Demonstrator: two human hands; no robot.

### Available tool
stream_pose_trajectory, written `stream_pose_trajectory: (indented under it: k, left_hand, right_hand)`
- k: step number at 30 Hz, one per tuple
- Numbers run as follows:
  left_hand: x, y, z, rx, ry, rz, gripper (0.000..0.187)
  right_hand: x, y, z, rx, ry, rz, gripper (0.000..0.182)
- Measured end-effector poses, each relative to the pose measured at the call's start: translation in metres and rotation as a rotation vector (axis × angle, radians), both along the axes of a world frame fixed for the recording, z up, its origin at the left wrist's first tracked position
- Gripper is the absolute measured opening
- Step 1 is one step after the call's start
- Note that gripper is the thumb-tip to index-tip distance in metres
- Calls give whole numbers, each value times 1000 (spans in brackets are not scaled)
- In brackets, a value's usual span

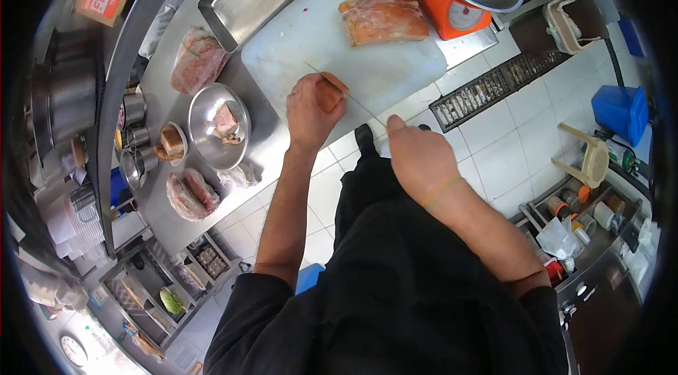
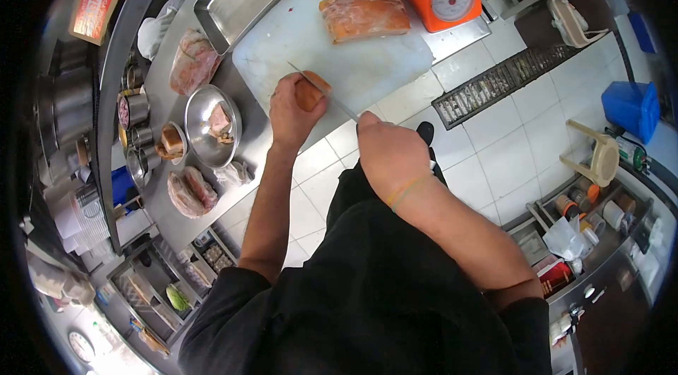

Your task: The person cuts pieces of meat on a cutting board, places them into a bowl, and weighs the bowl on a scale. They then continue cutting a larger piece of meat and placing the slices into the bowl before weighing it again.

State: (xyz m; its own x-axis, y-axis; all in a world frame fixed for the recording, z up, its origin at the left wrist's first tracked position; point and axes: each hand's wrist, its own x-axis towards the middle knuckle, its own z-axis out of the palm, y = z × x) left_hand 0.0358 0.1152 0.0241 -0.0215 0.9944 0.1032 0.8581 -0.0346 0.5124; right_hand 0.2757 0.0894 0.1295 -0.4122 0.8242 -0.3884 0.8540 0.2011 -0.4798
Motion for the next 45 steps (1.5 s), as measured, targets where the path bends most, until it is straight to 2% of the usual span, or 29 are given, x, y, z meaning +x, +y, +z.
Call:
stream_pose_trajectory:
  k: [5,8,11,14,23,29,32,33,36,40,45]
  left_hand:
    - [1,0,-2,-6,-22,9,60]
    - [4,0,-1,9,29,13,65]
    - [3,-1,-4,8,-18,14,61]
    - [2,0,-5,8,8,0,62]
    - [2,0,-5,28,-8,-18,62]
    - [-3,2,2,20,-2,-19,63]
    - [-21,2,0,-68,-217,89,60]
    - [-25,-1,-4,-14,-414,111,52]
    - [-45,-1,0,-375,-736,335,51]
    - [-43,-7,-3,-351,-712,407,47]
    - [-37,-19,-15,-176,-503,421,49]
  right_hand:
    - [-19,16,-20,-24,46,-13,12]
    - [-8,4,-13,-73,31,-39,12]
    - [11,-13,4,-128,7,-20,15]
    - [6,-11,-5,-106,2,2,14]
    - [-28,7,-96,-57,63,-52,16]
    - [-16,19,-100,-98,133,-57,19]
    - [9,12,-95,-116,131,-53,24]
    - [18,9,-92,-130,122,-60,26]
    - [34,2,-84,-163,102,-62,29]
    - [35,-11,-77,-161,106,-56,28]
    - [27,-35,-66,-95,204,-64,26]
